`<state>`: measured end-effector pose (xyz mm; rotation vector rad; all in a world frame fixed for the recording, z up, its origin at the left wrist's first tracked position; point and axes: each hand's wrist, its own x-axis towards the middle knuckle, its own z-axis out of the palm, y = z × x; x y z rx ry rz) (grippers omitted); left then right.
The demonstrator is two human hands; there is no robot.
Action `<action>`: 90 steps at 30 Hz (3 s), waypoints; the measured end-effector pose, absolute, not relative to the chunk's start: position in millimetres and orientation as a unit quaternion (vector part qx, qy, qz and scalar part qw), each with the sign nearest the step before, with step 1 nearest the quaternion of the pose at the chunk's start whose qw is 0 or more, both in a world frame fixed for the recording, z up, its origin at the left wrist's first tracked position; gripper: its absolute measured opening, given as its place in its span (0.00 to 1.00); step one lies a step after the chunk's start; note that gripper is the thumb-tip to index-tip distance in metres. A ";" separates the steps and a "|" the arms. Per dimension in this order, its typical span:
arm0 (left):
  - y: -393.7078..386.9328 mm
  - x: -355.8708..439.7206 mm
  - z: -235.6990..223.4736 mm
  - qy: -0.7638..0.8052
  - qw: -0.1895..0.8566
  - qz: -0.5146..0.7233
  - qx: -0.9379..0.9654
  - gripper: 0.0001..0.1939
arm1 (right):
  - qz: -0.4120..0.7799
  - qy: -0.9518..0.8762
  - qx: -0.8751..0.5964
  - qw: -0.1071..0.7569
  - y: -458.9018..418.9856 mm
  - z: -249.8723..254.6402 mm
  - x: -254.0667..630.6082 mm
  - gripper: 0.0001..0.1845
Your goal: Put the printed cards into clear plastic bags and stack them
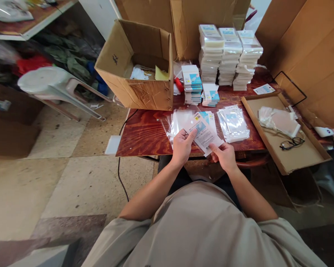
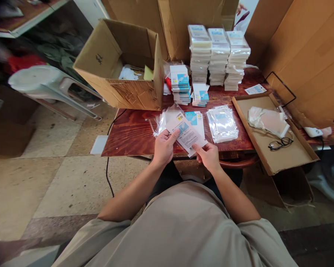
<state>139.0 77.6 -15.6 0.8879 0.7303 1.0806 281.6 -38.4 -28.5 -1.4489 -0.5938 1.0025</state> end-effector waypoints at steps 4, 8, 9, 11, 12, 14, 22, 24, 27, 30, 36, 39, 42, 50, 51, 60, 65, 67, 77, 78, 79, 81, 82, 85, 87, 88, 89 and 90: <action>75.8 138.7 -16.7 0.332 0.703 0.489 0.395 0.25 | 0.431 -0.277 -0.602 0.612 -33.7 -26.8 277.3 0.31; 71.0 135.9 -15.2 0.332 0.717 0.448 0.419 0.29 | 0.402 -0.273 -0.628 0.607 -33.6 -23.8 276.6 0.30; 68.7 136.4 -15.1 0.335 0.720 0.433 0.428 0.30 | 0.381 -0.271 -0.645 0.605 -33.3 -23.0 276.1 0.30; 64.7 139.0 -15.0 0.346 0.717 0.408 0.446 0.31 | 0.352 -0.284 -0.665 0.595 -31.9 -21.2 276.3 0.28; 63.8 141.0 -15.0 0.351 0.716 0.394 0.457 0.31 | 0.345 -0.296 -0.665 0.593 -30.9 -20.2 278.2 0.26; 65.4 145.1 -14.1 0.347 0.718 0.349 0.492 0.31 | 0.335 -0.322 -0.660 0.590 -28.6 -17.8 287.5 0.27; 138.4 138.7 -10.0 0.542 0.289 0.275 0.740 0.27 | 0.099 -0.285 -0.798 0.521 -6.7 -13.9 402.6 0.25; 160.2 131.2 -13.0 0.582 0.221 0.201 0.756 0.31 | 0.016 -0.305 -0.863 0.403 1.4 -20.9 419.7 0.26; 180.2 122.7 -18.7 0.612 0.212 0.129 0.751 0.37 | -0.080 -0.390 -0.861 0.315 7.2 -31.3 411.9 0.27; 188.6 118.5 -22.6 0.620 0.201 0.109 0.750 0.39 | -0.073 -0.590 -0.747 0.297 6.8 -31.5 378.4 0.20; 195.8 115.4 -19.6 0.615 0.188 0.109 0.758 0.30 | 0.020 -0.782 -0.618 0.074 17.0 -11.3 334.0 0.09; 198.2 112.6 -17.4 0.617 0.191 0.105 0.756 0.15 | 0.023 -0.793 -0.609 0.023 20.4 -5.6 334.0 0.10; 202.6 108.2 -20.4 0.613 0.219 0.131 0.748 0.07 | 0.025 -0.806 -0.592 0.006 20.6 -2.6 338.9 0.11; 197.8 113.0 -36.0 0.475 0.634 0.355 0.496 0.10 | 0.087 -0.742 -0.657 0.107 21.9 4.5 360.2 0.13; 193.4 115.4 -35.6 0.466 0.649 0.375 0.470 0.12 | 0.065 -0.705 -0.689 0.158 19.1 6.6 360.9 0.14; 160.2 135.6 -19.7 0.415 0.675 0.492 0.360 0.22 | 0.337 -0.334 -0.656 0.588 -42.8 14.4 309.0 0.25; 139.1 141.8 -13.0 0.389 0.706 0.478 0.348 0.23 | 0.327 -0.288 -0.678 0.592 -46.3 6.1 304.1 0.29; 129.5 144.1 -12.6 0.388 0.708 0.473 0.354 0.25 | 0.302 -0.273 -0.679 0.611 -42.3 3.6 304.9 0.30; 94.6 141.0 0.8 0.328 0.738 0.455 0.374 0.29 | 0.440 -0.366 -0.582 0.577 -41.1 -0.5 294.3 0.27; 94.1 137.1 2.7 0.322 0.748 0.448 0.370 0.28 | 0.475 -0.385 -0.555 0.563 -43.0 -0.5 298.4 0.28; 93.5 133.5 4.1 0.318 0.758 0.434 0.367 0.28 | 0.498 -0.395 -0.528 0.564 -44.4 -1.0 302.1 0.31; 90.7 128.3 4.8 0.319 0.772 0.410 0.365 0.27 | 0.514 -0.393 -0.484 0.589 -45.0 -3.6 305.5 0.42; 88.2 127.2 4.3 0.322 0.773 0.407 0.366 0.26 | 0.515 -0.387 -0.472 0.602 -43.7 -5.8 304.0 0.45; 77.1 128.2 1.1 0.329 0.768 0.405 0.373 0.28 | 0.496 -0.359 -0.481 0.627 -35.2 -13.7 286.3 0.36; 70.0 129.3 -1.0 0.329 0.771 0.391 0.380 0.29 | 0.450 -0.320 -0.512 0.658 -28.1 -17.3 269.7 0.30; 67.7 129.1 -1.9 0.332 0.771 0.386 0.383 0.30 | 0.427 -0.299 -0.526 0.672 -24.9 -18.0 262.8 0.29; 66.5 128.3 -2.6 0.338 0.765 0.389 0.386 0.30 | 0.410 -0.281 -0.539 0.680 -22.4 -17.8 258.1 0.29; 66.7 127.2 -3.2 0.350 0.750 0.402 0.391 0.29 | 0.403 -0.271 -0.547 0.682 -20.7 -16.8 256.2 0.29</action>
